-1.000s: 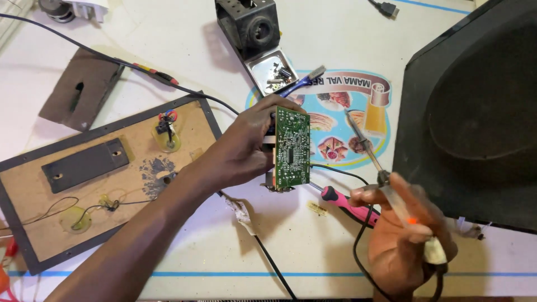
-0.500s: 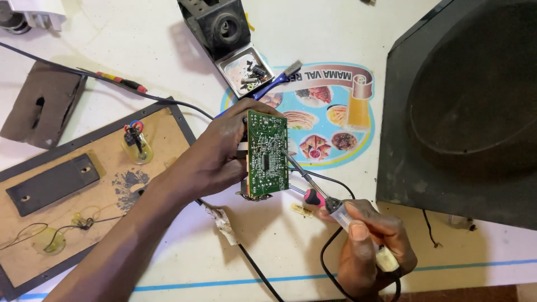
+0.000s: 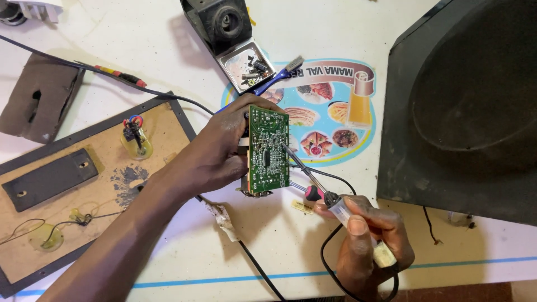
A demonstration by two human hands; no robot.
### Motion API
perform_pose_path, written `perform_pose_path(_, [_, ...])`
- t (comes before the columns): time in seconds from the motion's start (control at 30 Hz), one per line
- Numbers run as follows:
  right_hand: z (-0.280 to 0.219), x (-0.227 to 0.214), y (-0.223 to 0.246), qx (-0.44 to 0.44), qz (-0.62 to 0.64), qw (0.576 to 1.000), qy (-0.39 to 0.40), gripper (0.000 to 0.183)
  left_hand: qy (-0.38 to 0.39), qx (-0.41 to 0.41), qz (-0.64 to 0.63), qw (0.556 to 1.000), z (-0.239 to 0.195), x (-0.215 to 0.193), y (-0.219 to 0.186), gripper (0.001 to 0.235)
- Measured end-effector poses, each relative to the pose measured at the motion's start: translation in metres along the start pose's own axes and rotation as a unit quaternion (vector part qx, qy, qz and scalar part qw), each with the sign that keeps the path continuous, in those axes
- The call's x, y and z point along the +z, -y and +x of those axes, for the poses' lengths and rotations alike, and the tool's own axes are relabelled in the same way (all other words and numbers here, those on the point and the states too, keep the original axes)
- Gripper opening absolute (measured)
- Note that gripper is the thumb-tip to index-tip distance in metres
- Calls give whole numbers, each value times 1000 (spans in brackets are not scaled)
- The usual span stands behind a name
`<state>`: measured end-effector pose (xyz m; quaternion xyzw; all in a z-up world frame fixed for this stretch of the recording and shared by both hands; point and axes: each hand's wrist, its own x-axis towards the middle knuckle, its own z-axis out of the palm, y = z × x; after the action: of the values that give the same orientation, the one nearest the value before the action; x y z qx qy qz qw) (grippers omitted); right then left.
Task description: The person holds a green circuit board and uses a soldering iron to apply solder to multiple points on the board. They rotate the board to access different areas and continue soldering throughout the clip.
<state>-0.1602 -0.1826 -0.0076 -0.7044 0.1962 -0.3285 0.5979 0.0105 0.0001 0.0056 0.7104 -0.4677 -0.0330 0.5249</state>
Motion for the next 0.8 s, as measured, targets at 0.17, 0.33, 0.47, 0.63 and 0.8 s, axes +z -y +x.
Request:
perform_pose_path(0.17, [1, -4, -5, 14, 13, 1000, 1, 36, 4, -2, -4, 1000, -1, -1, 1, 36])
perform_pose_path(0.33, [3, -10, -13, -34, 42, 998, 37, 32, 0, 0, 17, 1000, 0, -1, 0, 20])
perform_pose_path(0.47, [10, -17, -22, -116, 28, 990, 70, 33, -1, 16, -10, 1000, 1, -1, -2, 23])
perform_pose_path(0.63, [9, -17, -22, -137, -26, 988, 59, 29, -24, -23, 44, 999, -2, -1, 0, 24])
perform_pose_path(0.8, [6, -16, -1, -112, -57, 986, 107, 22, -43, -93, 28, 994, -4, 3, -1, 14])
